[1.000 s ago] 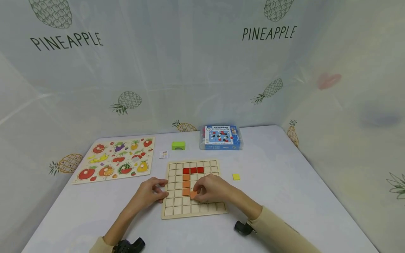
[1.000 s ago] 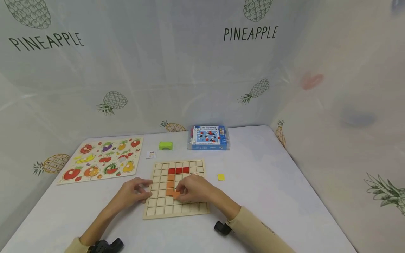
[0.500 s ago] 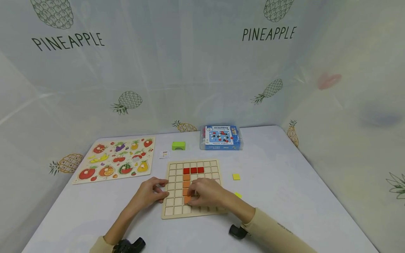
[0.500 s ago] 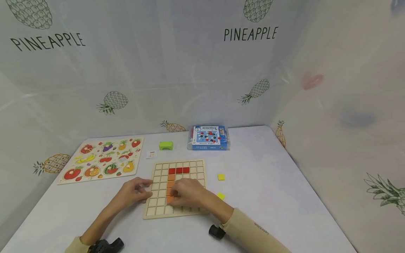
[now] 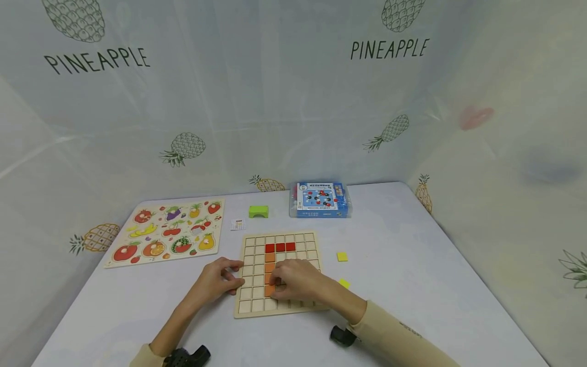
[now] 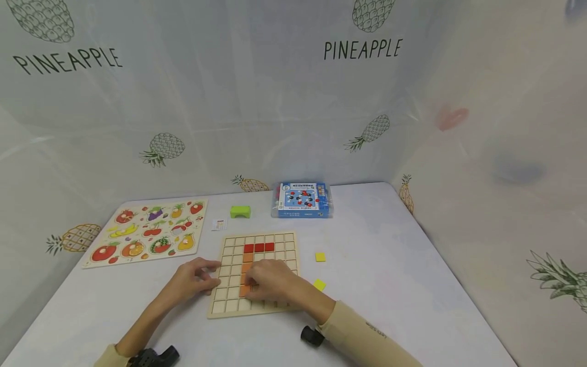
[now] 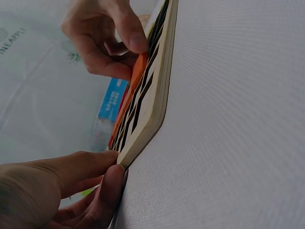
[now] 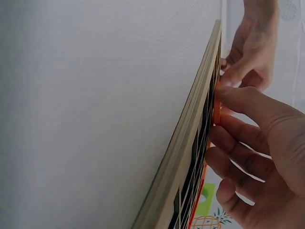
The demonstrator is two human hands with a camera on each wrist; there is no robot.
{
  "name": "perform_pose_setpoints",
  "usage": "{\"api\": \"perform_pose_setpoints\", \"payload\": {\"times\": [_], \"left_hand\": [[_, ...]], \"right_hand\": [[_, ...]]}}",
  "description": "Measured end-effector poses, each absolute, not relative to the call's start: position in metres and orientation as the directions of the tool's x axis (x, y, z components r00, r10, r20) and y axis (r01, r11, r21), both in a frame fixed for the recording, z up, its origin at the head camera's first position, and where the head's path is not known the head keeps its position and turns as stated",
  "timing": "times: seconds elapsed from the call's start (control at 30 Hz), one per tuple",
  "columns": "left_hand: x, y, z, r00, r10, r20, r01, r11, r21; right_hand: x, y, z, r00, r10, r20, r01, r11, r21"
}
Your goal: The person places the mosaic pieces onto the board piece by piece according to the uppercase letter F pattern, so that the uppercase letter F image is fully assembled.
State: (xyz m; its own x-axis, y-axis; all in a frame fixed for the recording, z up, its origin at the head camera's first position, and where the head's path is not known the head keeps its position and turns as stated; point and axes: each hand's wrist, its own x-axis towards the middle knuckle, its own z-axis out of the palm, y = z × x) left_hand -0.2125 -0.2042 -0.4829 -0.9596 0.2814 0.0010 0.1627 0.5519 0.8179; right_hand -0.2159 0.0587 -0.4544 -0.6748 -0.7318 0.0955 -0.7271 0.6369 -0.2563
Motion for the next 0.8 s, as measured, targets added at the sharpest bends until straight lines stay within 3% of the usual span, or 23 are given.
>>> {"api": "perform_pose_setpoints", "payload": {"times": [0.27,0.8], "left_hand": [[-0.212,-0.204,-0.483,-0.96,0.279,0.004,0.165,0.554,0.816],[-0.211,-0.205,-0.484,-0.963,0.27,0.015,0.17,0.56,0.811]], "right_hand": [[-0.216,0.063,-0.451,-0.677,-0.731,0.087,-0.725,0.642,-0.249],[-0.238,0.146,-0.438,-0.779,-0.619,0.099,-0.593,0.677,-0.436]]}}
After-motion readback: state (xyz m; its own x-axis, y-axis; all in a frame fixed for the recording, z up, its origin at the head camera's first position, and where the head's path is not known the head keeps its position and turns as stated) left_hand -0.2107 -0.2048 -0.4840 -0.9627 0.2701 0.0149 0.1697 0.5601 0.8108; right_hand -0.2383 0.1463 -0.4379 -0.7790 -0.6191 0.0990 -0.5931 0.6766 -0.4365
